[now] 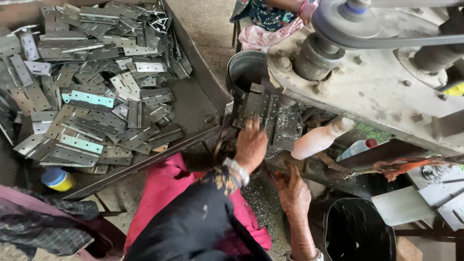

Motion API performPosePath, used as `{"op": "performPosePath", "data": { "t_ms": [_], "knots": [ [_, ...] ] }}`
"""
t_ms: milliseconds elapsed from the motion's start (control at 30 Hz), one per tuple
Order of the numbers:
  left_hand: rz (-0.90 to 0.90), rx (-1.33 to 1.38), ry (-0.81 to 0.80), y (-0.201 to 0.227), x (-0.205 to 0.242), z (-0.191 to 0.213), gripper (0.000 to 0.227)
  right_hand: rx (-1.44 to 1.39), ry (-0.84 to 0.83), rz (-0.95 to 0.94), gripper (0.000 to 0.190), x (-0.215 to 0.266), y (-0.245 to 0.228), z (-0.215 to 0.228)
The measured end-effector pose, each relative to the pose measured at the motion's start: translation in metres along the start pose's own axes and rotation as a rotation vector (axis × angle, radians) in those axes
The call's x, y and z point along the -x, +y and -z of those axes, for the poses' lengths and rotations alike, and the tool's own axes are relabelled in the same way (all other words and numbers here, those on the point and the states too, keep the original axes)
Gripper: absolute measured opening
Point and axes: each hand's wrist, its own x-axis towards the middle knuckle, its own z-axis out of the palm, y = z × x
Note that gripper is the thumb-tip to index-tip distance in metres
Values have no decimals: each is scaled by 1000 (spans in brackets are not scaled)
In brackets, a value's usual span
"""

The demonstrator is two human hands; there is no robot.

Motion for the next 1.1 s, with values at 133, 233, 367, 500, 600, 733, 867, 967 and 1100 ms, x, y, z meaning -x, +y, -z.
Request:
{"op": "performPosePath", "data": {
  "t_ms": [133,233,367,500,600,733,867,967,1100],
  "knots": [
    [-85,-179,-55,8,25,-3,43,73,-129,-24,60,-6,-7,-2],
    [-49,-223,-123,5,9,-4,44,163,-165,-4,58,-10,4,-10],
    [-83,-296,-180,1,-24,-1,41,41,-175,11,49,-2,32,-37],
    [-48,-284,-269,2,-16,-4,36,63,-232,-105,45,31,54,-83],
    [-103,-249,82,-2,2,-4,42,121,-296,-109,45,33,69,-89],
    [-81,-296,-83,-2,-13,4,42,48,-314,-69,50,-9,77,-80],
    [-95,-352,-163,6,-5,-9,41,98,-293,-41,51,13,92,-103],
    [-93,-287,-24,5,-2,-13,42,87,-302,-113,52,26,96,-117],
    [-138,-261,94,-7,-10,-10,41,56,-345,-126,53,-4,97,-106]
  ]
}}
